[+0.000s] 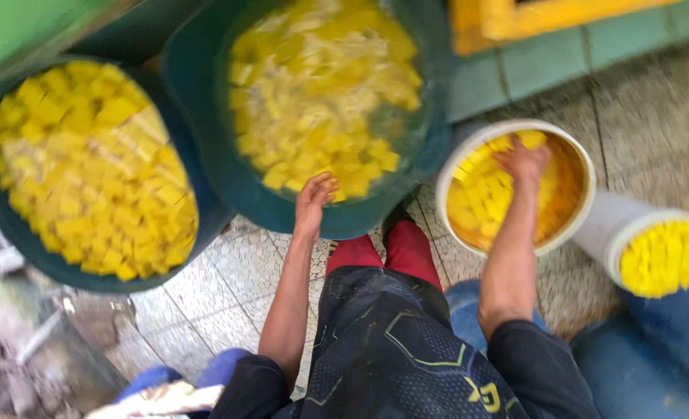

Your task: The person repeatedly scoops yellow fruit cubes from a large green tub filled with water and transfers them into a white bucket. The person uses both hands to gather and move the cubes, arranging them in the bucket as they fill it.

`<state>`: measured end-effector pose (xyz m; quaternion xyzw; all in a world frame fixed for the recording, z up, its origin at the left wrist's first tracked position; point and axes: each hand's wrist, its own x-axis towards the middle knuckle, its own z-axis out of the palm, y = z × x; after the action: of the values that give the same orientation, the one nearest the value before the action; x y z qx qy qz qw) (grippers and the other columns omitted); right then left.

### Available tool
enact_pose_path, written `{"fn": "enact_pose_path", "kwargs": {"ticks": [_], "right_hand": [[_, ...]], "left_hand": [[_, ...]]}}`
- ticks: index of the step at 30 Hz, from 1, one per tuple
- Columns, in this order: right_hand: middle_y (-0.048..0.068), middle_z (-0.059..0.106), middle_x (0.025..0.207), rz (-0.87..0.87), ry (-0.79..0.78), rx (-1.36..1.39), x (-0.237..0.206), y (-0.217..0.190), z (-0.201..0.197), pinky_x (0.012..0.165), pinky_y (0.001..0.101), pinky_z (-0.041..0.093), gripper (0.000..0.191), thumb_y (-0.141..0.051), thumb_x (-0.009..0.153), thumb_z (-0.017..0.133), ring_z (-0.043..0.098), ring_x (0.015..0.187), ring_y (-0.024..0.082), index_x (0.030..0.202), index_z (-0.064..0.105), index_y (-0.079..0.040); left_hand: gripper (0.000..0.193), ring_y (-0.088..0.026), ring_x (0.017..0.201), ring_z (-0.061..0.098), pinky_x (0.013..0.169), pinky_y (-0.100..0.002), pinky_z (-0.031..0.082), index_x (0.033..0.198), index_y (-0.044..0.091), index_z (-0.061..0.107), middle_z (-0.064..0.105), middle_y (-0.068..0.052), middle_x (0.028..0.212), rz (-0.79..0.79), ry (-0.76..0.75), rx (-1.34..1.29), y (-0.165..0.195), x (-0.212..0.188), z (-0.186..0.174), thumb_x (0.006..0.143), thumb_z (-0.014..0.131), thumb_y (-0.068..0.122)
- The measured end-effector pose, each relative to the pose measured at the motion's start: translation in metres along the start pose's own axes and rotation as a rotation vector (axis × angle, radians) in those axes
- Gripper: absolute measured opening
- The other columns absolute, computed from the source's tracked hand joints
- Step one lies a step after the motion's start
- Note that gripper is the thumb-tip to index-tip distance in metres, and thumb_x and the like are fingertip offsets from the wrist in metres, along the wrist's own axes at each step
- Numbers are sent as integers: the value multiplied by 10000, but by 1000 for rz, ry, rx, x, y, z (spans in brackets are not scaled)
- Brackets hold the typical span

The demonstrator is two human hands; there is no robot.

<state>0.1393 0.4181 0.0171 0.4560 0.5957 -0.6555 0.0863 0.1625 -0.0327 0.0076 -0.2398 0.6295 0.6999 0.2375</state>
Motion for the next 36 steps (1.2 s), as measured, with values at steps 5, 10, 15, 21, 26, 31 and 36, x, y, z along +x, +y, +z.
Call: {"fn": "enact_pose_path", "kwargs": {"ticks": [5,10,15,21,26,31,36], "right_hand": [[55,600,786,-515,526,-377,-62,-6,55,567,295,465,551,-98,1037,620,568,664,179,1521,368,-18],[-24,659,866,-416,43,-247,-101,1,221,645,235,506,298,-96,943,675,591,715,66,1239,651,-92],[234,649,1156,-835,-85,-810,-63,13,363,925,467,525,474,-211,862,790,631,1059,386,1267,654,-5],[331,558,1372,-646,-266,-1271,-22,14,430,1067,522,439,630,-230,783,768,530,1262,488,1320,594,48],[250,593,1420,-379,-245,-1445,-9,19,460,1140,516,423,492,-270,882,722,535,1351,429,1315,637,-52],[251,595,1401,-329,-226,-1410,-10,23,468,1107,506,424,556,-295,855,742,530,1329,435,1345,627,-60],[253,596,1381,-539,-271,-1143,-23,8,454,1073,497,424,620,-321,828,762,525,1307,442,1375,617,-68]], "left_hand": [[325,-220,1052,704,888,-330,546,1266,17,639,734,-108,1160,16,321,86,12,28,-65,982,652,174],[528,-316,1144,668,973,-405,539,1301,1,572,653,-183,1272,250,397,527,40,89,-45,865,767,228],[740,-488,1306,425,1122,-524,327,1425,-50,530,503,-343,1397,673,225,1118,61,170,-32,763,753,194],[359,-386,1342,554,1133,-517,436,1306,62,626,638,-189,1369,175,50,1227,75,211,-59,953,618,128],[404,-390,1136,628,970,-460,496,1204,18,604,667,-206,1184,310,280,688,77,198,-85,818,709,71],[373,-211,1029,668,899,-325,527,1214,87,569,672,-73,1096,107,157,-8,62,202,-102,868,655,-22],[370,-226,805,513,682,-352,419,1279,78,645,613,-76,974,-111,101,-126,60,210,-107,916,618,11]]}}
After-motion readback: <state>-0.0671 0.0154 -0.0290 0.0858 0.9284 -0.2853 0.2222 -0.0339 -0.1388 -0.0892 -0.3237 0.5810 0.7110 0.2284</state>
